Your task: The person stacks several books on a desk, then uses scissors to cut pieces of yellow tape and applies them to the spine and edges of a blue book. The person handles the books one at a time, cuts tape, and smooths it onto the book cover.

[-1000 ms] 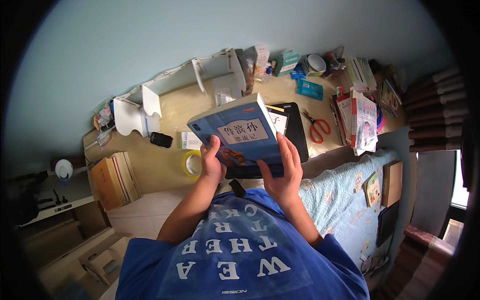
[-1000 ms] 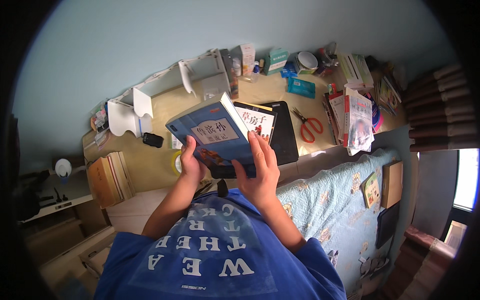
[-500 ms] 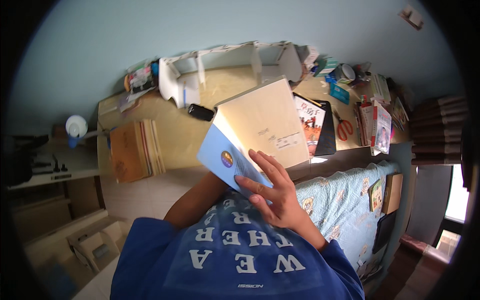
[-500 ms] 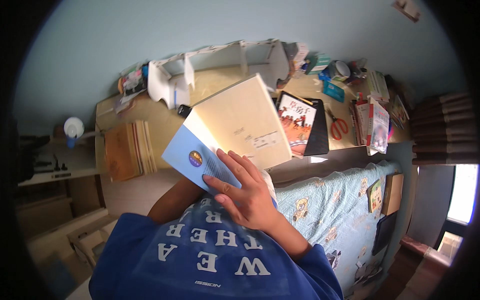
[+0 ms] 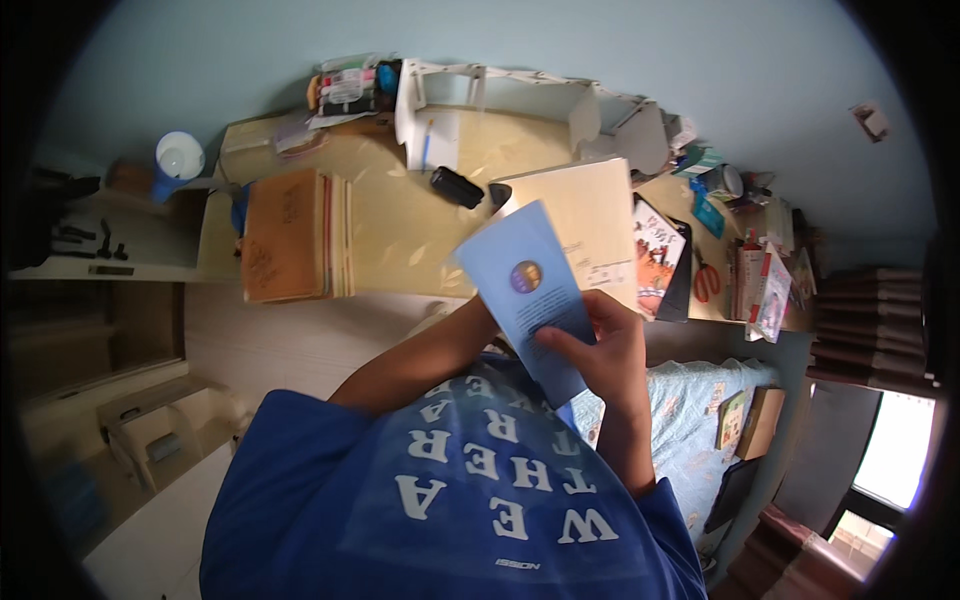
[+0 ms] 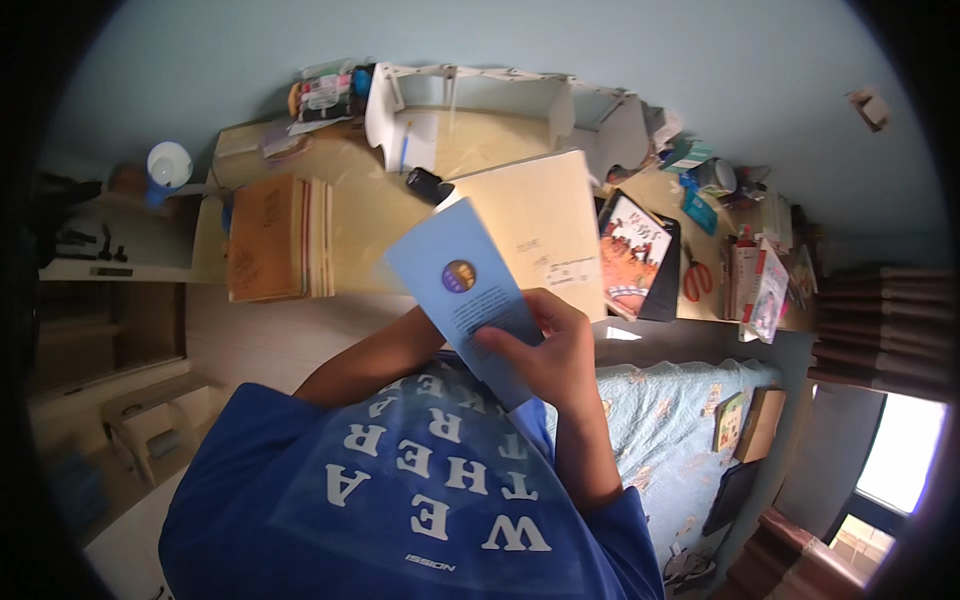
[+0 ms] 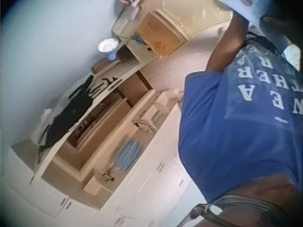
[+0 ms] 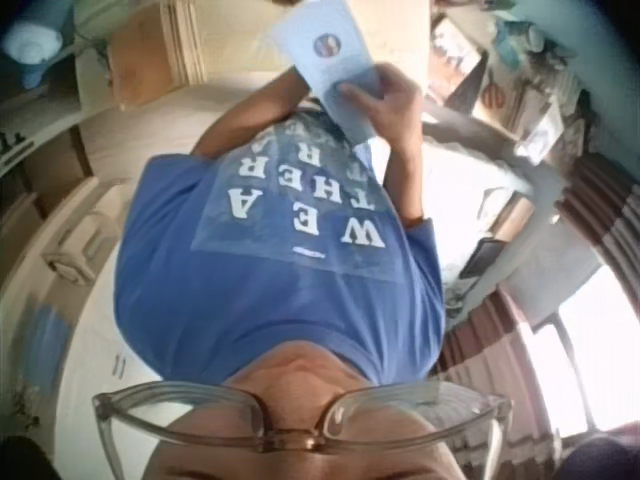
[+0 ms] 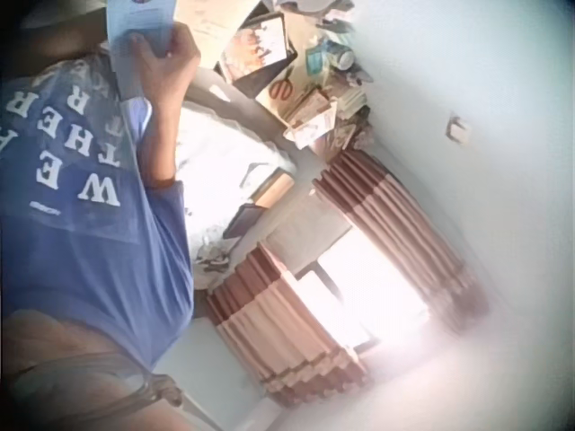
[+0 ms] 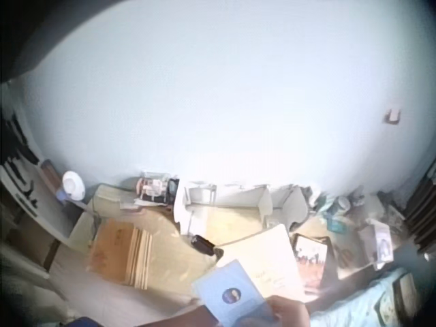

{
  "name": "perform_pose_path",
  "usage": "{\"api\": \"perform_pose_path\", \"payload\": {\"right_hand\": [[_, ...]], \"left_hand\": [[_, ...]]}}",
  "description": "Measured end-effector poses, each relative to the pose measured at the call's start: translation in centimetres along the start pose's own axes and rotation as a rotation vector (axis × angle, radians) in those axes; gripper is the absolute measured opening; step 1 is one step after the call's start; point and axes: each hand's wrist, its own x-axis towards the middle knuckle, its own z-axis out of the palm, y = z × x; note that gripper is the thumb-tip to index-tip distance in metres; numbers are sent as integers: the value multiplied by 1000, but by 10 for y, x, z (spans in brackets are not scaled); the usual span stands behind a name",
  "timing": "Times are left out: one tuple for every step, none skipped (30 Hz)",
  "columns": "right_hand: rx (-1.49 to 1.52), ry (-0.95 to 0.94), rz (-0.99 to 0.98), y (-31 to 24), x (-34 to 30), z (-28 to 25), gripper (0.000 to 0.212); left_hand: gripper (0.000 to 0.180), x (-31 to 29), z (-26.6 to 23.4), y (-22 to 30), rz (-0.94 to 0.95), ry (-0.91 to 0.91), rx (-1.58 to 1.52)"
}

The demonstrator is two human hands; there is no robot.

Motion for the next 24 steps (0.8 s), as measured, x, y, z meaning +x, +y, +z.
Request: {"api": "perform_pose_path", "payload": {"right_hand": [[39,45,-26,-3,0,-9,26],[76,93,-30,-5,1,-18,24],[114,141,-35,-6,1,-27,23],[157,176,-47,-8,3,-34,21],[185,236,-50,-6,3,-45,19],[200,267,-33,-7,3,-53,19],[220,293,-15,-4,5,-60,18],[246,318,5,-1,7,-66,18],[254,345,21,2,9,-72,17],[252,370,28,5,11,-77,17],[251,392,35,8,12,-82,17],[249,413,41,12,14,-88,17],[256,420,37,17,14,-93,16],[251,431,51,19,15,-98,15],[246,440,66,21,16,-103,14],[244,448,82,25,17,-105,14],[254,455,88,28,18,-107,13],[265,462,93,32,20,-109,12],[276,470,97,36,21,-111,12],[275,467,116,41,22,-113,11],[275,464,135,48,22,-117,11],[275,457,153,52,23,-118,12],[266,467,170,53,25,-118,12],[257,477,188,54,29,-118,12]], "left_hand": [[74,7,6,0,40,60,-1],[74,10,8,2,73,90,-10],[75,13,6,5,91,47,-37],[81,16,-29,15,24,-299,-119],[81,9,3,14,48,-3,56],[82,6,6,20,-2,-9,94],[84,4,9,23,19,7,140],[86,3,13,23,41,27,190],[86,3,19,22,39,62,201],[86,1,24,23,39,103,217],[86,1,27,23,39,145,233],[85,0,30,24,29,150,246],[84,-1,32,26,20,160,261],[82,-1,31,28,12,170,276],[78,0,25,31,-7,172,269],[78,1,24,32,-7,192,286],[77,3,25,34,-6,212,302],[77,4,26,35,-5,232,319],[77,4,31,37,-20,263,345],[77,4,33,38,-52,280,370],[77,5,32,40,-84,296,395],[78,5,32,42,-112,314,421],[76,7,32,43,-115,339,433],[75,9,33,44,-118,364,445]]}}
